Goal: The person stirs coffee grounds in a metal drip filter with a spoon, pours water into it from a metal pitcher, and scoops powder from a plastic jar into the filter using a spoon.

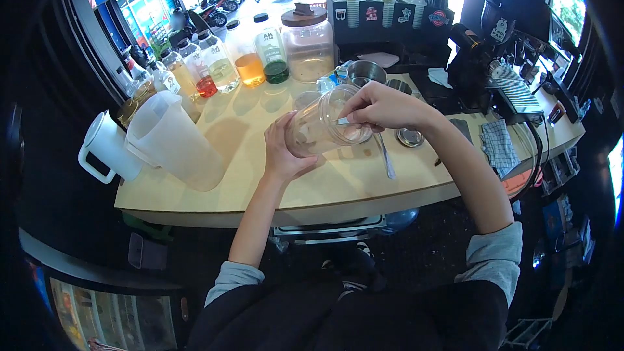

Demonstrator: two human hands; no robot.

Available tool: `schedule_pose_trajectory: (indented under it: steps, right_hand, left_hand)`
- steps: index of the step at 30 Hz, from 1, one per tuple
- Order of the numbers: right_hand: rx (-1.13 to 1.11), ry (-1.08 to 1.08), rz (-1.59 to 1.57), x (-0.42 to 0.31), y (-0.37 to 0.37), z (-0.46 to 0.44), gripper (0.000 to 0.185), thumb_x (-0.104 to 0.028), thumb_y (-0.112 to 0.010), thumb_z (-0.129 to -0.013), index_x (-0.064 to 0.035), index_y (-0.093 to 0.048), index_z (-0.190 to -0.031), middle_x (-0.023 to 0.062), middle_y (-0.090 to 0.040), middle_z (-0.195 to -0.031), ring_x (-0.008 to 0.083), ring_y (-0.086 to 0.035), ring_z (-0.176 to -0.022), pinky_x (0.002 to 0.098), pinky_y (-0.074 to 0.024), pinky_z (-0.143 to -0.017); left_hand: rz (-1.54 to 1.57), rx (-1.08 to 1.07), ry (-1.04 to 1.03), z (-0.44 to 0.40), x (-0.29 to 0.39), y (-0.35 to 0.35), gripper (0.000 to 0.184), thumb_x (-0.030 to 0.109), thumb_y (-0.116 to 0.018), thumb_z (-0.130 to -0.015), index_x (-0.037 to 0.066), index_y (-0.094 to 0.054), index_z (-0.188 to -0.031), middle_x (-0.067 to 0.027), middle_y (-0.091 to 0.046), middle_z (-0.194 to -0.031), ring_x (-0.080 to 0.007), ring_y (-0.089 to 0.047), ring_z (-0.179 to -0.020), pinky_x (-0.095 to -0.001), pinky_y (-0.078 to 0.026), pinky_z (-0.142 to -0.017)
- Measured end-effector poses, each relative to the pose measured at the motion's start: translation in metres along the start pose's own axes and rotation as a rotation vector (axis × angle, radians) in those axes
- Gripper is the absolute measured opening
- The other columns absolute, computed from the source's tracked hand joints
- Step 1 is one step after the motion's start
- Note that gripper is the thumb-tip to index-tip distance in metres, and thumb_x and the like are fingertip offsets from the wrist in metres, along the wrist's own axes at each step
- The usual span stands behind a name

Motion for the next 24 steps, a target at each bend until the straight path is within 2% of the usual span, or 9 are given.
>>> schedule_pose_trajectory:
  steps: [8, 13, 18, 22, 24]
  right_hand:
    - [0.066, 0.004, -0.285, 0.015, 0.018, 0.009, 0.02, -0.003, -0.058, -0.088, 0.0048, -0.068, -0.103, 0.0008, -0.059, -0.065, 0.0019, -0.046, -0.05, 0.0159, -0.0347, -0.044]
    - [0.124, 0.064, -0.346, 0.017, 0.036, 0.021, 0.02, -0.002, -0.058, -0.087, 0.0059, -0.068, -0.103, 0.0014, -0.058, -0.065, 0.0017, -0.044, -0.051, 0.0155, -0.0327, -0.043]
    - [0.168, 0.136, -0.373, 0.017, 0.062, 0.032, 0.02, -0.003, -0.058, -0.086, 0.0063, -0.068, -0.101, 0.0007, -0.056, -0.065, 0.001, -0.043, -0.052, 0.0153, -0.0308, -0.041]
    - [0.193, 0.145, -0.431, 0.019, 0.085, 0.037, 0.018, 0.0, -0.055, -0.087, 0.0076, -0.066, -0.098, 0.0001, -0.054, -0.064, 0.0003, -0.037, -0.048, 0.0156, -0.0283, -0.041]
    - [0.213, 0.15, -0.402, 0.022, 0.099, 0.038, 0.017, -0.001, -0.055, -0.088, 0.0072, -0.066, -0.099, -0.0008, -0.053, -0.063, 0.0003, -0.037, -0.048, 0.0159, -0.0274, -0.041]
  left_hand:
    - [-0.045, 0.003, 0.027, 0.0, 0.003, 0.001, 0.097, 0.026, -0.085, -0.043, 0.014, -0.043, -0.13, -0.0074, -0.051, -0.125, -0.0307, -0.045, -0.117, -0.0432, -0.034, -0.103]
    - [-0.073, 0.04, 0.064, -0.001, 0.007, -0.001, 0.096, 0.026, -0.085, -0.044, 0.013, -0.042, -0.129, -0.0087, -0.051, -0.123, -0.0312, -0.046, -0.116, -0.0433, -0.035, -0.102]
    - [-0.086, 0.076, 0.242, 0.0, 0.005, -0.002, 0.095, 0.026, -0.086, -0.048, 0.011, -0.04, -0.129, -0.0112, -0.051, -0.123, -0.0325, -0.047, -0.114, -0.0449, -0.039, -0.099]
    - [-0.058, 0.1, 0.277, 0.0, -0.008, -0.009, 0.095, 0.026, -0.087, -0.049, 0.009, -0.039, -0.129, -0.0135, -0.053, -0.121, -0.0331, -0.05, -0.112, -0.0448, -0.042, -0.097]
    - [0.128, 0.111, 0.361, -0.002, -0.013, -0.013, 0.096, 0.023, -0.089, -0.05, 0.007, -0.038, -0.13, -0.015, -0.055, -0.119, -0.0309, -0.054, -0.111, -0.0421, -0.045, -0.094]
Point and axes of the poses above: each hand's wrist, its own z-axis away from the middle knuckle, its own y-axis out of the back of the hand, x = y × z, the point moved 2 cm from there along -z, towards the middle knuckle
